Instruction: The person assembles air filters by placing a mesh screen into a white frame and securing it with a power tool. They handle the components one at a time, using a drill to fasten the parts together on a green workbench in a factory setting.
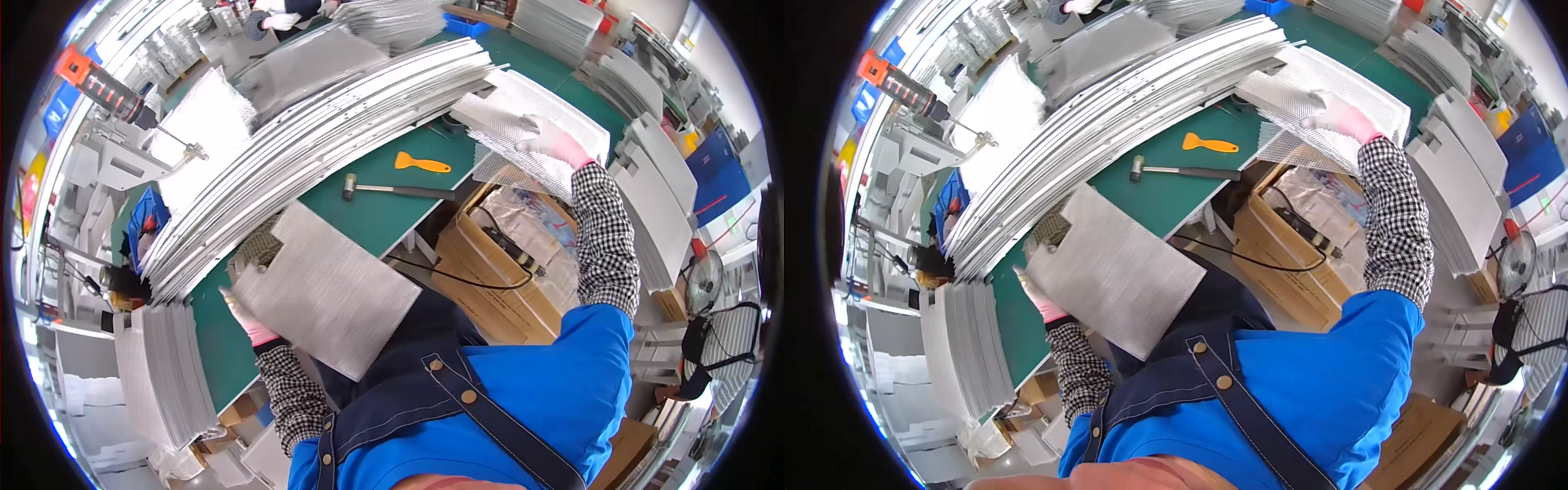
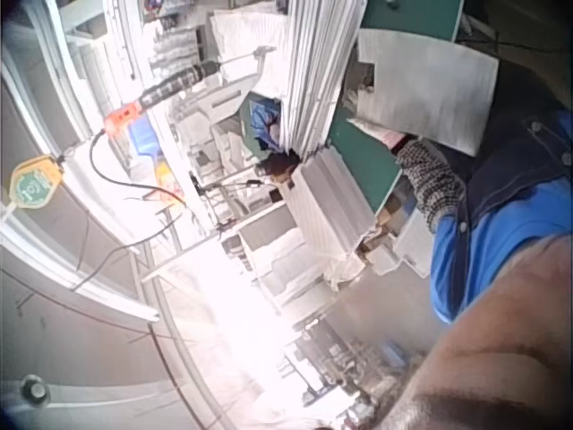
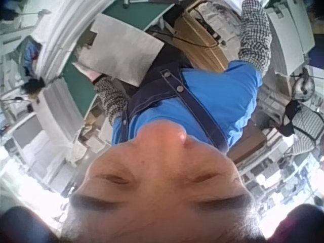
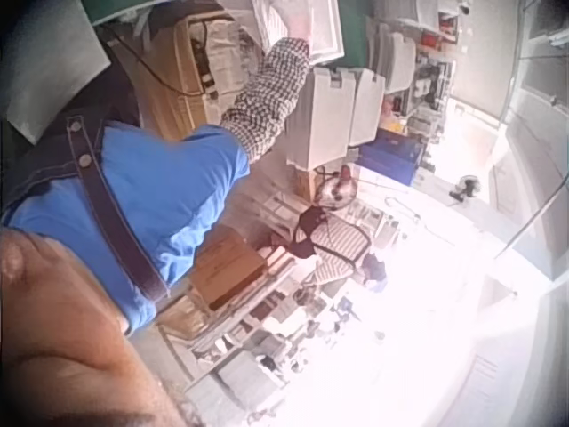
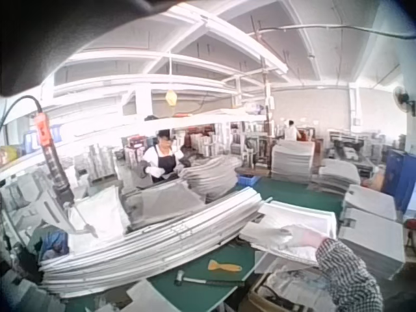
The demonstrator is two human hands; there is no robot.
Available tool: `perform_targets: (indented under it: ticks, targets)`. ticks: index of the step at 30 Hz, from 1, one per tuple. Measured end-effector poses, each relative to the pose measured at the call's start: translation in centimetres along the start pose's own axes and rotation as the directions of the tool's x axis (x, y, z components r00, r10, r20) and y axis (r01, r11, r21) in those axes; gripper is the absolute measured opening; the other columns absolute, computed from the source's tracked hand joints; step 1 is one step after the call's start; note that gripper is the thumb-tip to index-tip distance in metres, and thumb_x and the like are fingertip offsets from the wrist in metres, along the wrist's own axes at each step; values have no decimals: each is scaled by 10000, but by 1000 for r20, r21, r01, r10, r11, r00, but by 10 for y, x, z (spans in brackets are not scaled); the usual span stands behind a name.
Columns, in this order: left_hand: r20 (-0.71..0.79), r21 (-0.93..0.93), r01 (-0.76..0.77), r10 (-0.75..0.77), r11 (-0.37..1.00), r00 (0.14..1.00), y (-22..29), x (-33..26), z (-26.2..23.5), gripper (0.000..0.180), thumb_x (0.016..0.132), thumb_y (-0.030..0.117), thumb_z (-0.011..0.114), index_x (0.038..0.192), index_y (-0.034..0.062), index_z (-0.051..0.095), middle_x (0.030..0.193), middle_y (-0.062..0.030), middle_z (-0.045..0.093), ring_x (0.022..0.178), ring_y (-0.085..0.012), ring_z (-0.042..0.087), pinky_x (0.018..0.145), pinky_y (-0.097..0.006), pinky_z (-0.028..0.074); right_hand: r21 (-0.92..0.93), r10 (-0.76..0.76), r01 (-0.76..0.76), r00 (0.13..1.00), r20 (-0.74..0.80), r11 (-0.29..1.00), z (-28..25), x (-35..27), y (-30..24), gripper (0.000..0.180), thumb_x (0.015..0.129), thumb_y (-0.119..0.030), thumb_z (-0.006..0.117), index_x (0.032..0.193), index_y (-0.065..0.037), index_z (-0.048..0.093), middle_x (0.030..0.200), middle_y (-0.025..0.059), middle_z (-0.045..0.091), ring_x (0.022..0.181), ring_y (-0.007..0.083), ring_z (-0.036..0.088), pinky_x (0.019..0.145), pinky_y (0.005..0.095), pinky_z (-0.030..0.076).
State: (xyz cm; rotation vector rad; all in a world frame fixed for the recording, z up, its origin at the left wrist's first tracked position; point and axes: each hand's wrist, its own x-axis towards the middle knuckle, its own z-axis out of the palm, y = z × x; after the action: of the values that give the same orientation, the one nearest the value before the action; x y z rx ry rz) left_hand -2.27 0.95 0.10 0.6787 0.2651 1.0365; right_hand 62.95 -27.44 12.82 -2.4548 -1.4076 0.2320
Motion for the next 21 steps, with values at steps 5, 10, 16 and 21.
perform_targets:
  ticks: [5,10,16,21]
  targets:
    - [-234,116,-83,108,990,966,1,0,0,843,900,683,594,1484,95,437,1368,-116,540,1071,-267,556,980,-442,483,-385,-76,-281,715,-695,879,-82,-21,-55,220,972,-255,542,1082,-99,651,912,124,741,792,362,717,713,461,578]
    - [-152,65,-88,97,994,984,5,-2,9,780,947,666,531,1467,89,453,1359,-136,551,1060,-290,562,965,-444,485,-472,-462,-148,96,-882,869,-137,-73,-100,355,933,-111,577,1260,-223,659,1073,77,734,969,306,710,837,395,564]
    - [-180,-55,-53,42,997,983,4,5,8,994,871,827,454,1494,54,424,1251,-203,615,1060,-319,602,939,-450,516,630,155,346,784,-601,695,24,-88,-247,498,973,-202,639,1384,54,526,1318,182,611,1200,277,572,1064,395,430]
    - [-265,-156,26,-67,987,962,-2,5,-35,1039,878,862,337,1524,48,356,1436,-268,496,1184,-386,579,980,-546,522,936,-192,-92,967,165,341,183,-62,-317,463,939,14,547,1400,51,522,1257,101,642,1063,150,616,947,269,493]
